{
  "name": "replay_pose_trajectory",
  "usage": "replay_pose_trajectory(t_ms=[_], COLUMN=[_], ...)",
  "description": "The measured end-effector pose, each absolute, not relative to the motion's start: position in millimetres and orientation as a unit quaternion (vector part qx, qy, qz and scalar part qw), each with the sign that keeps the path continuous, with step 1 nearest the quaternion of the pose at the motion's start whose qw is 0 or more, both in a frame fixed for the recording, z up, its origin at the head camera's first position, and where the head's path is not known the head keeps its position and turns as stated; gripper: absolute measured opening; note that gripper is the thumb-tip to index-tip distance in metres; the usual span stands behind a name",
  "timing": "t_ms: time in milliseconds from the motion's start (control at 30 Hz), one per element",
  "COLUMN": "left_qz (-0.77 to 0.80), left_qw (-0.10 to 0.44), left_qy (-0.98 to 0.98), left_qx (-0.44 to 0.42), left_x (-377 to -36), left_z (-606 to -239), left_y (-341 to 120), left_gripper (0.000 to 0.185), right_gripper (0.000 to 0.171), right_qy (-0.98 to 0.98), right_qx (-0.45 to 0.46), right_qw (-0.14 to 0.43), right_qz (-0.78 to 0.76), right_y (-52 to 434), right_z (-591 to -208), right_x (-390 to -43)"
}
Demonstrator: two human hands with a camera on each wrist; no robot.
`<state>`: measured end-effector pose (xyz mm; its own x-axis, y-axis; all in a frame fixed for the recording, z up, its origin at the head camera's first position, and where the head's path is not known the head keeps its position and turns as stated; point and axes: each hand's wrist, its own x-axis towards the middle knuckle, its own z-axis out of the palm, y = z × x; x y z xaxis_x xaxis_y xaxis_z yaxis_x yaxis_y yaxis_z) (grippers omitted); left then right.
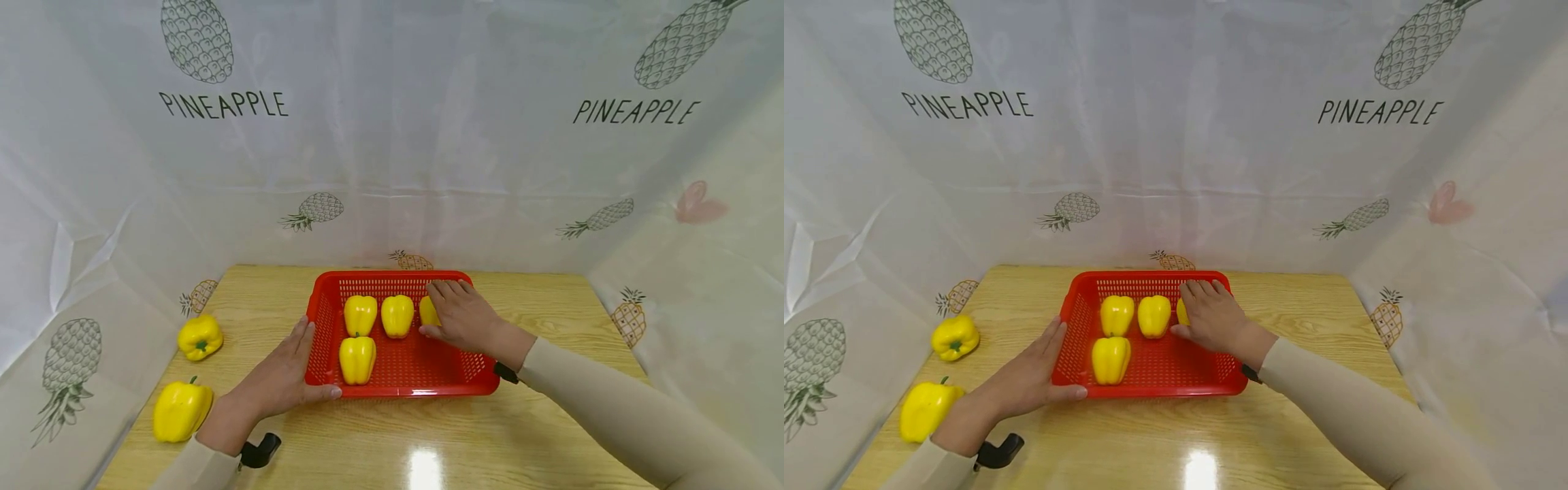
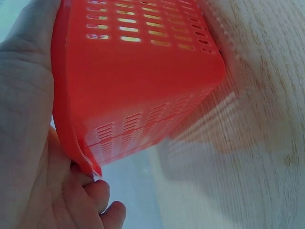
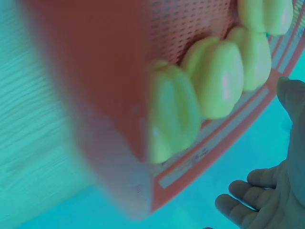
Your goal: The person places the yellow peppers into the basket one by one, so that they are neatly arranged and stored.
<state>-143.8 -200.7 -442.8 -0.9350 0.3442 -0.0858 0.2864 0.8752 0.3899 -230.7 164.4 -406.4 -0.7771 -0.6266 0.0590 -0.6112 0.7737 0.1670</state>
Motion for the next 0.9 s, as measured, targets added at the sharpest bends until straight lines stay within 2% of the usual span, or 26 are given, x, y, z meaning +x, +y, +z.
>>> replay_pose_trajectory(t_ms=[167, 467, 600, 900], left_qz=[0.186, 0.185, 0.184, 0.180], left_qw=[0.074, 0.078, 0.081, 0.087], left_qy=[0.966, 0.965, 0.965, 0.966], left_qx=[0.165, 0.166, 0.167, 0.164], left_x=[-145.1, -147.9, -150.1, -153.3], left_z=[-443.7, -443.0, -441.9, -440.3], left_y=[-201.2, -201.4, -201.4, -199.8], left_gripper=[0.134, 0.134, 0.134, 0.135], right_gripper=[0.087, 0.097, 0.100, 0.105], right_qy=[-0.945, -0.964, -0.965, -0.969], right_qx=[0.313, 0.261, 0.252, 0.236], right_qw=[0.078, 0.051, 0.067, 0.048], right_qz=[-0.055, -0.004, 0.011, 0.049], right_y=[193.4, 229.8, 237.3, 239.4], right_z=[-411.4, -423.5, -433.7, -452.8], right_x=[-225.0, -197.4, -182.2, -159.0])
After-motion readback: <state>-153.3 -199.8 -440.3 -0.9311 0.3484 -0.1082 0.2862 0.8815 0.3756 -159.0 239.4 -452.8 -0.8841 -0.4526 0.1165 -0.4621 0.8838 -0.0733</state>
